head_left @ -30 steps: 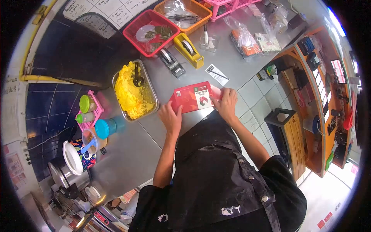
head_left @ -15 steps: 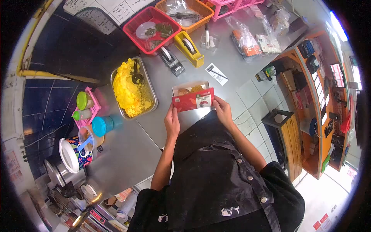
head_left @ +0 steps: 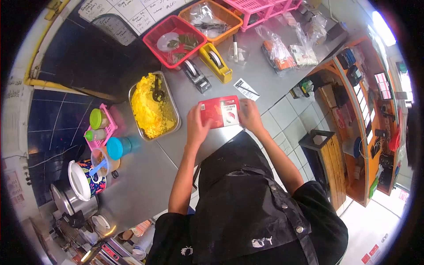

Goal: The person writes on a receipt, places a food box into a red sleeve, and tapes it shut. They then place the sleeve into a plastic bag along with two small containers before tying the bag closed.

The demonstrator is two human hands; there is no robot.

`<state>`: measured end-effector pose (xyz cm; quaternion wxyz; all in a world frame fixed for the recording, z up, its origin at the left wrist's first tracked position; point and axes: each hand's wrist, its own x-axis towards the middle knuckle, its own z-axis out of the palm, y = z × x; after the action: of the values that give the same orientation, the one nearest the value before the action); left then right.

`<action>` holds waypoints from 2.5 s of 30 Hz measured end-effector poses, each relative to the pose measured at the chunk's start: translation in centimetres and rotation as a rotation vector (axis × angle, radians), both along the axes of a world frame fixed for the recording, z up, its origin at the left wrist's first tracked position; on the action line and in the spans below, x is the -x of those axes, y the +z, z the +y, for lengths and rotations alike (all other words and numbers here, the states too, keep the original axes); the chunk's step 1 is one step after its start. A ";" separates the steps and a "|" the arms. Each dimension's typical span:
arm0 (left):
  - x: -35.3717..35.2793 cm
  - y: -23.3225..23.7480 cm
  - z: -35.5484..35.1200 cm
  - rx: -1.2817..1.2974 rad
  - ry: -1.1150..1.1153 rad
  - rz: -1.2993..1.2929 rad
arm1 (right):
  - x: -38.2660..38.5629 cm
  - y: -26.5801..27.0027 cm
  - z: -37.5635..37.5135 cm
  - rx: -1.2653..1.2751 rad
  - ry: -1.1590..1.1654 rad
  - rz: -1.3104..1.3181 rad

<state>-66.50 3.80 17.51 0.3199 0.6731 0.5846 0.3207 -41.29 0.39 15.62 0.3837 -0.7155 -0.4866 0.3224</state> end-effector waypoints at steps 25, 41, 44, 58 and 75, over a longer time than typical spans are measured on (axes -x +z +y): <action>0.9 2.0 -4.7 -0.669 -0.125 0.377 | 0.4 3.2 -3.0 -0.596 0.270 -0.128; 0.1 -2.1 0.0 0.360 0.016 -0.009 | 2.1 1.0 -2.5 0.247 -0.124 -0.023; 0.0 -1.0 -0.7 0.276 -0.015 -0.158 | 1.8 -0.6 -3.4 -0.057 -0.141 0.258; 0.0 -5.3 0.8 0.149 0.156 -0.055 | 0.7 -0.9 -1.4 0.211 -0.119 0.054; -3.8 -0.9 2.9 -0.380 -0.386 0.413 | 1.4 0.4 2.9 -0.490 0.193 -0.541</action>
<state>-62.75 6.67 16.59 0.1185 0.8697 0.4285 0.2143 -42.72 3.28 15.98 0.3690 -0.6125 -0.6984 0.0304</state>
